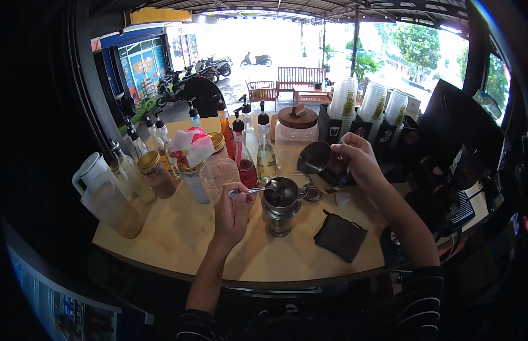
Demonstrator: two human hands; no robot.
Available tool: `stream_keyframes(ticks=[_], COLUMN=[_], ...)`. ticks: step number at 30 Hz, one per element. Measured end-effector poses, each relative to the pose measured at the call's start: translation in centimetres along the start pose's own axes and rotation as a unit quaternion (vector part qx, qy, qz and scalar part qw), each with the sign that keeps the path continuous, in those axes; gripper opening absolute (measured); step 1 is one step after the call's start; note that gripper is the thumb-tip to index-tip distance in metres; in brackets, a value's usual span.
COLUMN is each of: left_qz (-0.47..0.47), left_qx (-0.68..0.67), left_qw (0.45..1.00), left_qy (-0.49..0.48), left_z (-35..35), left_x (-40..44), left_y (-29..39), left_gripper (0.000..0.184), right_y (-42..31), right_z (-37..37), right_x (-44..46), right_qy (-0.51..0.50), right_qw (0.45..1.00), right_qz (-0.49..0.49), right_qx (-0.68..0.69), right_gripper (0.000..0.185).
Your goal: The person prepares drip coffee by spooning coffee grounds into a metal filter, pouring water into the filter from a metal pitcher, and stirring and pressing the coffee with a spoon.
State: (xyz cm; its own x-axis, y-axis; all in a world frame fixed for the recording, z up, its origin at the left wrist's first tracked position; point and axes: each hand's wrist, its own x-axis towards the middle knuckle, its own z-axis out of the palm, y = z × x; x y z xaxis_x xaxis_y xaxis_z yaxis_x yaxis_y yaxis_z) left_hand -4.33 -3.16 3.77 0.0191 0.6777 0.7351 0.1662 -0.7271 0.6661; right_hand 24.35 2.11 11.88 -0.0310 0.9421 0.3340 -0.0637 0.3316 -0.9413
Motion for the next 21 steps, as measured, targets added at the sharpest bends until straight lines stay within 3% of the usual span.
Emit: stream_keyframes(ticks=[7, 9, 13, 15, 21], left_qz=[0.029, 0.025, 0.034, 0.048, 0.053], left_qx=[0.041, 0.044, 0.068, 0.079, 0.078], left_qw=[0.999, 0.999, 0.997, 0.996, 0.995], left_qy=[0.011, 0.006, -0.01, -0.014, -0.008], left_z=[-0.2, -0.2, -0.1, -0.1, 0.0], left_x=[0.0, -0.2, -0.5, -0.4, -0.4], left_y=[0.7, 0.9, 1.1, 0.9, 1.2], left_gripper=[0.019, 0.018, 0.021, 0.021, 0.014], right_y=[6.4, 9.7, 13.6, 15.1, 18.8], right_z=[-3.6, -4.1, -3.4, -2.7, -2.1], right_x=[-1.8, -2.5, -4.1, -4.5, -4.7], right_qy=[0.072, 0.103, 0.099, 0.107, 0.126], right_qw=[0.996, 0.986, 0.985, 0.978, 0.969], right_qz=[-0.01, 0.039, 0.034, 0.078, 0.088], right_qx=[0.051, 0.128, 0.137, 0.163, 0.192], right_gripper=[0.017, 0.018, 0.019, 0.018, 0.019])
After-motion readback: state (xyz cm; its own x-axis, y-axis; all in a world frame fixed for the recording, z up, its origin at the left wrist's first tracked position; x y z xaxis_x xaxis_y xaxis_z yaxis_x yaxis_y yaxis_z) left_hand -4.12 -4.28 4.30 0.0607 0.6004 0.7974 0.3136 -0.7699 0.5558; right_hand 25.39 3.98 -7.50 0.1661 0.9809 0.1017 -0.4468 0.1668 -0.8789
